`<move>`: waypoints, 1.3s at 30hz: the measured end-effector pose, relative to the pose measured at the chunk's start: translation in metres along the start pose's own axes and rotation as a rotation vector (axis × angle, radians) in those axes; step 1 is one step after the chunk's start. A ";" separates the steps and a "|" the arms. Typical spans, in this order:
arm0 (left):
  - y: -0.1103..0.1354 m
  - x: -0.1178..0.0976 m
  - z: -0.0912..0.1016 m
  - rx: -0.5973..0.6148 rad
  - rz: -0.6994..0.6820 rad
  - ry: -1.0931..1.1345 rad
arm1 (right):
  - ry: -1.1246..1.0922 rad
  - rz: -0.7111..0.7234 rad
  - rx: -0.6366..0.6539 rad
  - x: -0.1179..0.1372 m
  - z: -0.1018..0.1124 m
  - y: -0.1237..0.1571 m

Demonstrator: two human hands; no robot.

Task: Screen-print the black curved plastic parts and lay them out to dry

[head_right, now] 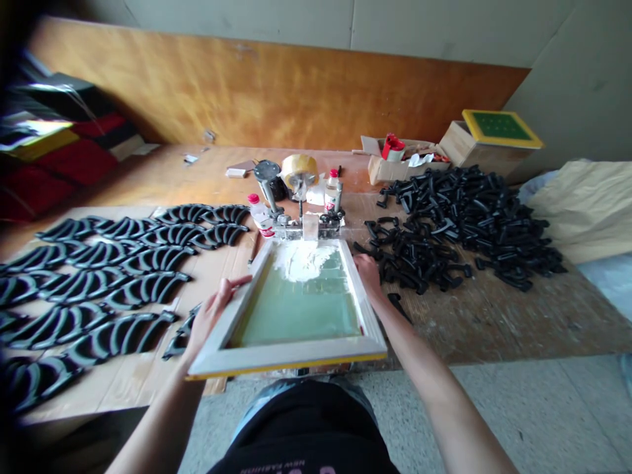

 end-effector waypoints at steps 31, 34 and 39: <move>-0.004 0.093 -0.018 0.019 0.188 0.054 | 0.007 0.771 0.221 0.083 -0.010 -0.001; 0.001 0.072 -0.014 0.030 0.182 0.047 | -0.032 0.545 0.180 0.095 0.008 -0.040; 0.007 0.018 -0.002 -0.033 0.038 0.009 | 0.075 0.199 0.051 0.088 0.046 -0.099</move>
Point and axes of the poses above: each hand's wrist, its own y-axis away from the middle knuckle, its own z-axis out of the back of the hand, x = y × z, the point moved 1 cm from there along -y, towards the middle knuckle, and after that the axes turned 11 degrees about x, right-handed, at the moved point
